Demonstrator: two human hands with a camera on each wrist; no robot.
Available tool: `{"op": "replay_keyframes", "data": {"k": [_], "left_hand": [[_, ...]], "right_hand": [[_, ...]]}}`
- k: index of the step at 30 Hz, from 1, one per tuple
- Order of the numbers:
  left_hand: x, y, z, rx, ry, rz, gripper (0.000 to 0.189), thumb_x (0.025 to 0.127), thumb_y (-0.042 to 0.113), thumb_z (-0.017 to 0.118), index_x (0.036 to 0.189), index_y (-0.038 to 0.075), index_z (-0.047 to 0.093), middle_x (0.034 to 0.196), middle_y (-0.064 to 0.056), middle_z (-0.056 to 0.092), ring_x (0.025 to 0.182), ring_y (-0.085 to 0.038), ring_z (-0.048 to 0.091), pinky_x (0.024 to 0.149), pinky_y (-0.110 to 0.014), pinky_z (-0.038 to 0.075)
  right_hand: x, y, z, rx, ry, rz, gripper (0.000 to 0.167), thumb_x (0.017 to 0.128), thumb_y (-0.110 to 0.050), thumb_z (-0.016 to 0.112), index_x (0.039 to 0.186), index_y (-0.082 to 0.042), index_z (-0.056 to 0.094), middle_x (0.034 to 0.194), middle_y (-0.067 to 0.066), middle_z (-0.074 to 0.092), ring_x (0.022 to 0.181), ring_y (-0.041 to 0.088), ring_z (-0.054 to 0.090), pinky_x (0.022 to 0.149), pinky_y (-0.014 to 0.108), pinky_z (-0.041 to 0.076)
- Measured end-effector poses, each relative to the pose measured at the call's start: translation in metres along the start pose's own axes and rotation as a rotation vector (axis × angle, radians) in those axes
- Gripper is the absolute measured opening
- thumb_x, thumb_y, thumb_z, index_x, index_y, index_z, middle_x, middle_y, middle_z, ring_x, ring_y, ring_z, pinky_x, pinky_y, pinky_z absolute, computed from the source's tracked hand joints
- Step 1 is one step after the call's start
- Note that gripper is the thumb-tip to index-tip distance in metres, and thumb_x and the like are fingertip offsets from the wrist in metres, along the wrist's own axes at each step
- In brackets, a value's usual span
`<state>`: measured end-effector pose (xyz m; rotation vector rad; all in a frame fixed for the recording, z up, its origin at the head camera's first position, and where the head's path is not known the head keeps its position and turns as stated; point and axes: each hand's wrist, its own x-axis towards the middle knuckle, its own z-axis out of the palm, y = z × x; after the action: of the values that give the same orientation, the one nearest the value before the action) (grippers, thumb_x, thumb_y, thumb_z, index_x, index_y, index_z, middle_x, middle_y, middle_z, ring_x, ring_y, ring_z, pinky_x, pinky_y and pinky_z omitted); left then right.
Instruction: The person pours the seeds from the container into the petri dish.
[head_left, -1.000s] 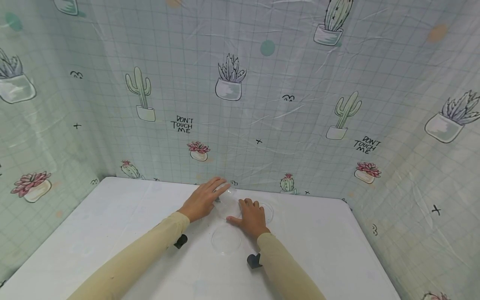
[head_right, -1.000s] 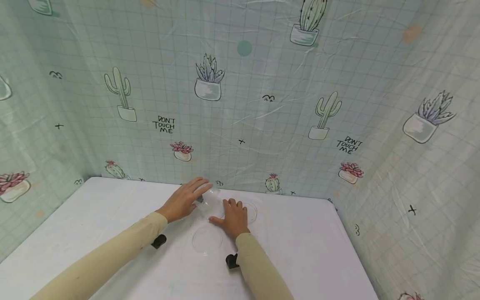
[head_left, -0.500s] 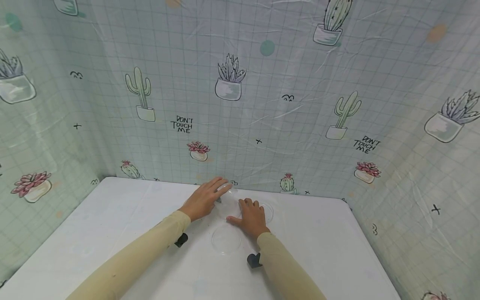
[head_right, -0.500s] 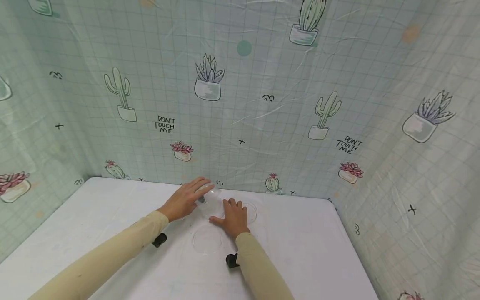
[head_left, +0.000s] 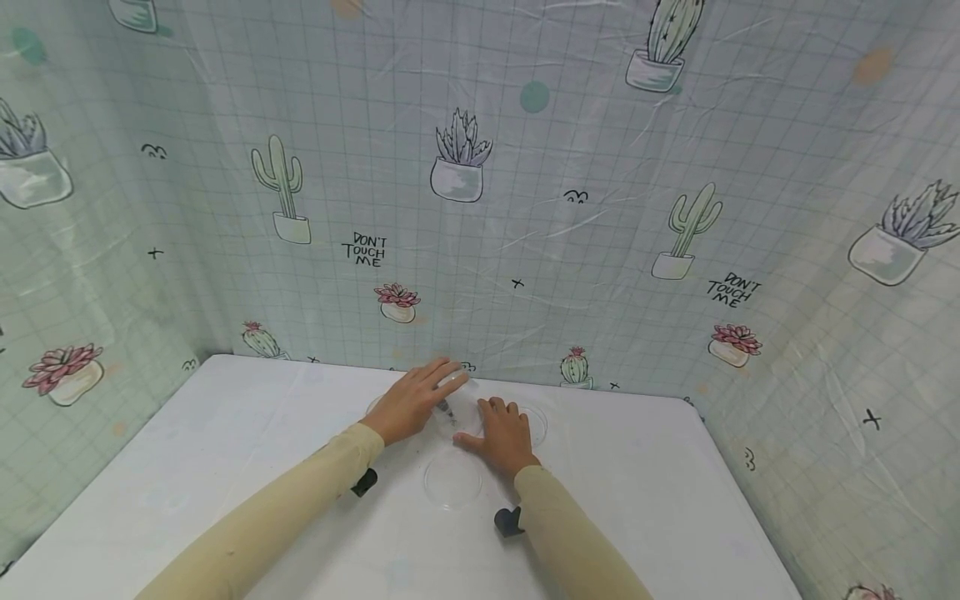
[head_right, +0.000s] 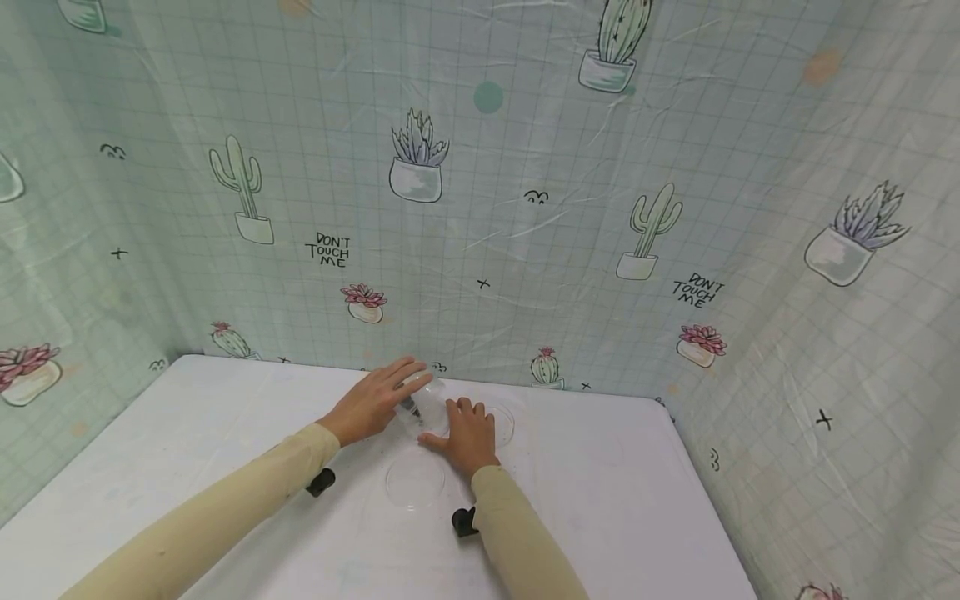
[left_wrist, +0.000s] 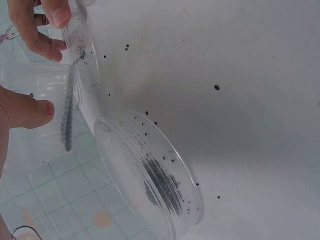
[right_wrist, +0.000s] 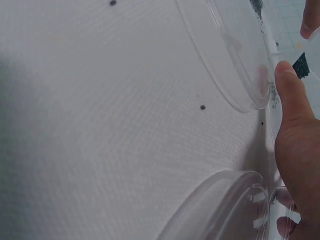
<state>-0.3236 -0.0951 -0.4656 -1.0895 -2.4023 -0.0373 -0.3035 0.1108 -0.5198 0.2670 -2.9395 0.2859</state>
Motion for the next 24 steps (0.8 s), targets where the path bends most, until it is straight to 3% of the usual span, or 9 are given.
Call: {"op": "replay_keyframes", "data": {"k": [24], "left_hand": [[0.0018, -0.0004, -0.0013, 0.022, -0.007, 0.033, 0.076, 0.083, 0.003, 0.071, 0.149, 0.024, 0.038, 0.152, -0.004, 0.041, 0.143, -0.023, 0.036, 0.107, -0.042, 0.047]], "right_hand": [[-0.0024, -0.0022, -0.0038, 0.014, 0.012, -0.003, 0.083, 0.076, -0.071, 0.063, 0.135, -0.014, 0.053, 0.133, 0.009, 0.056, 0.112, 0.030, 0.051, 0.090, 0.049, 0.046]]}}
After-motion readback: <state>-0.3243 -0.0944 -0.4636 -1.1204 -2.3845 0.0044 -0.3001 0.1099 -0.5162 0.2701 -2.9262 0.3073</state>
